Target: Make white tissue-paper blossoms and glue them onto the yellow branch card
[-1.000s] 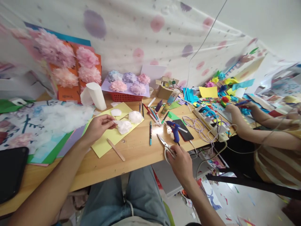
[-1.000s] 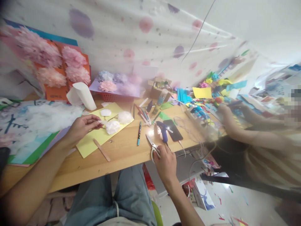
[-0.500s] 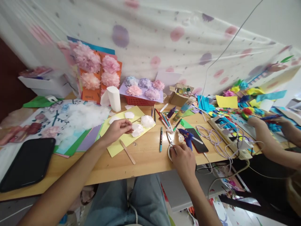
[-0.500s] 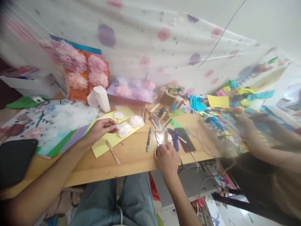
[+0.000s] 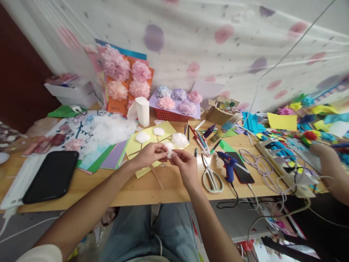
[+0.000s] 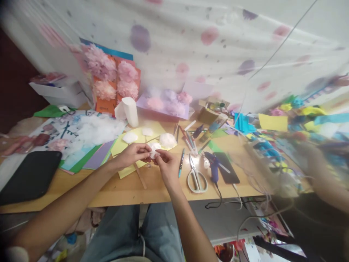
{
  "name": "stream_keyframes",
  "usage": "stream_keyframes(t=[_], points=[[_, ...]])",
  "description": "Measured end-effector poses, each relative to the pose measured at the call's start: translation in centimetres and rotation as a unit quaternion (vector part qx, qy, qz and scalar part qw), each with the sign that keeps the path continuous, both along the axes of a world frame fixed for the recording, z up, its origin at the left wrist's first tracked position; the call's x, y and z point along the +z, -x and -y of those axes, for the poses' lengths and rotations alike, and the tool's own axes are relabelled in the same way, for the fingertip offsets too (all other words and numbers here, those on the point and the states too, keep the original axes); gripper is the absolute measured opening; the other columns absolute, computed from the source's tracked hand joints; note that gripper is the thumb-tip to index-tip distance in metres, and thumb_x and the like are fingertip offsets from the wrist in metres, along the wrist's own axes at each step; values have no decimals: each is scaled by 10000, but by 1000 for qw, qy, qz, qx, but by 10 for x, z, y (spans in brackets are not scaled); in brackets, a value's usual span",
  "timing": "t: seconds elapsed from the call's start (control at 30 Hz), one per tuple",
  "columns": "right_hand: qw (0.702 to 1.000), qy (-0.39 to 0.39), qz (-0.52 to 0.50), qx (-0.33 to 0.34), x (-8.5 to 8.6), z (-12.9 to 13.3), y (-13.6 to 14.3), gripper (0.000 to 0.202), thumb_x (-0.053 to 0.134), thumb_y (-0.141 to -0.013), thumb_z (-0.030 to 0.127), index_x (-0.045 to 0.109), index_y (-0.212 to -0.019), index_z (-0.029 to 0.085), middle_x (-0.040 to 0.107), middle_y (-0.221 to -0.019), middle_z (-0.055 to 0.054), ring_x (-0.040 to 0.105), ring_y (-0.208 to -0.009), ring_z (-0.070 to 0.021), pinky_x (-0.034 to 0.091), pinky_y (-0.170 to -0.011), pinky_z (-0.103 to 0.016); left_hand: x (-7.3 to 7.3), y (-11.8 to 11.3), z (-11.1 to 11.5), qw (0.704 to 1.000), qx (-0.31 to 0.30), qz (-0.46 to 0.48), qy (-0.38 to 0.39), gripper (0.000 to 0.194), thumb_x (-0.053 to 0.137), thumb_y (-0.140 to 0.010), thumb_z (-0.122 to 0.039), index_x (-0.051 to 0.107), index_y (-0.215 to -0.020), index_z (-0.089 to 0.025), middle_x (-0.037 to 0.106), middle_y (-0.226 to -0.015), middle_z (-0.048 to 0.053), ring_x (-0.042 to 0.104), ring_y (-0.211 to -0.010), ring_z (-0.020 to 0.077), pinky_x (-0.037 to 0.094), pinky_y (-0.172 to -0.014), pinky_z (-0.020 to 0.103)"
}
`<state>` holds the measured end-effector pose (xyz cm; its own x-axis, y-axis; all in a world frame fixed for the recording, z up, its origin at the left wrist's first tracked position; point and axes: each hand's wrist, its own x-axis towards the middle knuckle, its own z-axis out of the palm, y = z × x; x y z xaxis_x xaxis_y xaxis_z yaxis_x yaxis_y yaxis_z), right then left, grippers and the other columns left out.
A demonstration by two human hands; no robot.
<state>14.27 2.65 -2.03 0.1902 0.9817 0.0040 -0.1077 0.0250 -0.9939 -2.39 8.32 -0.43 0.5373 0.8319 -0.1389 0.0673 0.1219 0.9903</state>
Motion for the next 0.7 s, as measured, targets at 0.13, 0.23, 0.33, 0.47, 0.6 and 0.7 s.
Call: stream_keyframes(t=[0.13, 0.23, 0.33, 0.47, 0.6, 0.7], points=[[999, -31, 1, -12, -3, 5, -1, 163, 779, -730, 339, 784, -837, 217, 751, -757, -16, 664, -659, -155, 561, -681, -308, 0, -1, 0, 999, 11, 27, 20, 269, 784, -745, -335, 674, -883, -133, 752, -790, 54, 711, -731, 152, 565, -757, 283], [999, -54, 2, 1, -3, 8, -3, 96, 735, -749, 290, 793, -801, 233, 750, -766, -10, 664, -679, -155, 558, -694, -305, 1, -1, 0, 998, 7, 46, 41, 267, 776, -737, -315, 671, -901, -133, 757, -786, 57, 711, -720, 150, 568, -756, 286], [997, -77, 4, 12, -3, 8, -4, 90, 697, -754, 249, 787, -761, 240, 736, -742, 0, 652, -677, -145, 545, -688, -287, 1, 0, 0, 998, 0, 56, 42, 273, 773, -736, -323, 671, -905, -134, 754, -771, 55, 710, -720, 151, 567, -758, 288], [997, -72, 1, 10, -4, 6, -4, 109, 674, -758, 242, 783, -763, 243, 731, -713, 4, 656, -664, -148, 548, -683, -291, 2, 0, 1, 998, 4, 50, 31, 292, 779, -740, -359, 681, -903, -138, 745, -760, 47, 698, -703, 144, 561, -747, 282], [997, -79, 19, 9, -7, 7, -4, 116, 661, -768, 240, 777, -767, 243, 735, -716, 2, 663, -668, -157, 554, -690, -302, 2, -1, 2, 998, 12, 47, 31, 341, 719, -808, -466, 684, -891, -138, 725, -747, 46, 688, -698, 151, 556, -713, 285], [995, -94, 29, 21, -9, 8, -7, 128, 653, -803, 252, 781, -803, 244, 747, -765, -8, 678, -711, -162, 557, -716, -301, -1, -1, 2, 999, 13, 35, -12, 305, 752, -783, -408, 677, -914, -142, 722, -780, 42, 683, -718, 152, 551, -724, 287]])
